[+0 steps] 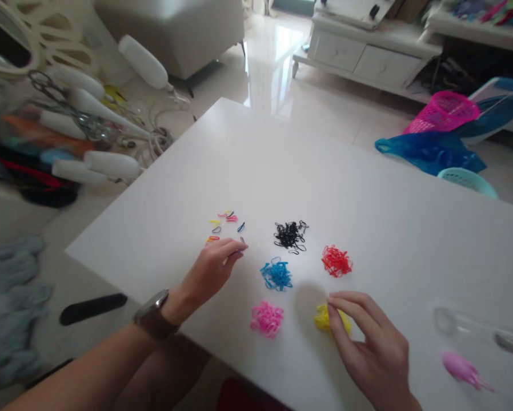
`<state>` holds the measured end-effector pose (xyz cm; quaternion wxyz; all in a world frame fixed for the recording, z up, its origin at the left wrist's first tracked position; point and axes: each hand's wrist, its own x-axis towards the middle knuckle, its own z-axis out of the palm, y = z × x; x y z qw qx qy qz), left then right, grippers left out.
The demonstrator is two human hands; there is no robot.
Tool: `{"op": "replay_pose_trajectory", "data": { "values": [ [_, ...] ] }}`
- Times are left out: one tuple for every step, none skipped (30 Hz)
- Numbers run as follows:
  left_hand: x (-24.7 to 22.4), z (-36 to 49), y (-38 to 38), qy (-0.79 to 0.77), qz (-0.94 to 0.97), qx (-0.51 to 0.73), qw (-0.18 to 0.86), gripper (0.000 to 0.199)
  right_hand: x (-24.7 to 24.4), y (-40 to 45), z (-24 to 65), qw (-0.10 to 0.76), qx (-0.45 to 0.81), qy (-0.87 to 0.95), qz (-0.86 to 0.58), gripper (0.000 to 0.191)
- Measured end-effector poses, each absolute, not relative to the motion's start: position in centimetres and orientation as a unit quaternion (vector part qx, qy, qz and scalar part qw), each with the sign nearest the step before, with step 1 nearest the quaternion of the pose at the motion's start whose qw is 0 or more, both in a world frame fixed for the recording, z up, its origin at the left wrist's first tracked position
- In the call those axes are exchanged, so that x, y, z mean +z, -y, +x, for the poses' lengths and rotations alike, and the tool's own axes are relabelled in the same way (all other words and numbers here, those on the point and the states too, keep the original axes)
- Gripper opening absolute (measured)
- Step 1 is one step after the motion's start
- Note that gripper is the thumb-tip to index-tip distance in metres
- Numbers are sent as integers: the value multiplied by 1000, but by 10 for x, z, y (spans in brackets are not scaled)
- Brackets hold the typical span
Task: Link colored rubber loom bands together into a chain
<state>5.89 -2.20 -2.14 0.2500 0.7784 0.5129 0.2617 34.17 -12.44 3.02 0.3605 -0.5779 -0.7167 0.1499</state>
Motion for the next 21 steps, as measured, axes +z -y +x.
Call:
{"op": "replay_pose_trajectory", "data": {
  "values": [
    [-19,57,27,-523,771,273,240,14,31,127,343,364,147,722,-570,25],
    [-17,55,34,-534,763,285,228,13,32,130,346,370,137,730,-558,29],
    [-14,52,41,-542,756,296,216,13,32,134,350,374,121,741,-544,33],
    [-12,50,50,-549,751,303,206,12,32,138,354,372,101,758,-526,37],
    [-10,47,58,-554,748,305,199,12,32,142,359,368,83,777,-504,39],
    [-8,44,68,-558,747,304,196,12,34,148,364,358,72,794,-487,40],
    [-6,40,77,-560,746,302,196,12,37,156,368,346,61,811,-468,39],
    [-5,37,86,-560,747,300,198,12,41,166,371,335,48,820,-462,40],
    [-4,33,94,-559,746,300,200,12,48,179,372,328,32,827,-455,40],
    [-3,30,102,-558,744,304,205,12,56,195,370,328,17,827,-457,41],
    [-2,27,109,-557,740,310,213,12,65,213,366,326,6,821,-468,42],
    [0,24,115,-556,734,320,222,12,74,233,361,324,3,813,-483,42],
    [3,23,121,-554,727,329,237,12,82,253,354,327,2,804,-497,41],
    [6,23,126,-551,719,341,252,12,90,273,347,326,7,796,-510,39],
    [10,24,130,-548,710,351,271,12,95,292,340,327,16,781,-531,37],
    [14,28,133,-540,704,359,291,11,99,307,332,336,22,763,-552,33],
    [20,33,137,-532,697,369,309,11,101,319,326,346,25,746,-569,28],
    [26,39,140,-524,690,377,328,10,102,327,319,355,26,726,-588,22],
    [32,47,144,-518,682,383,346,10,101,330,312,363,28,702,-612,15],
    [39,56,148,-517,669,390,366,10,101,329,306,374,35,679,-631,10],
    [46,65,151,-517,654,398,384,9,99,325,300,386,51,654,-649,7]
  ]
}}
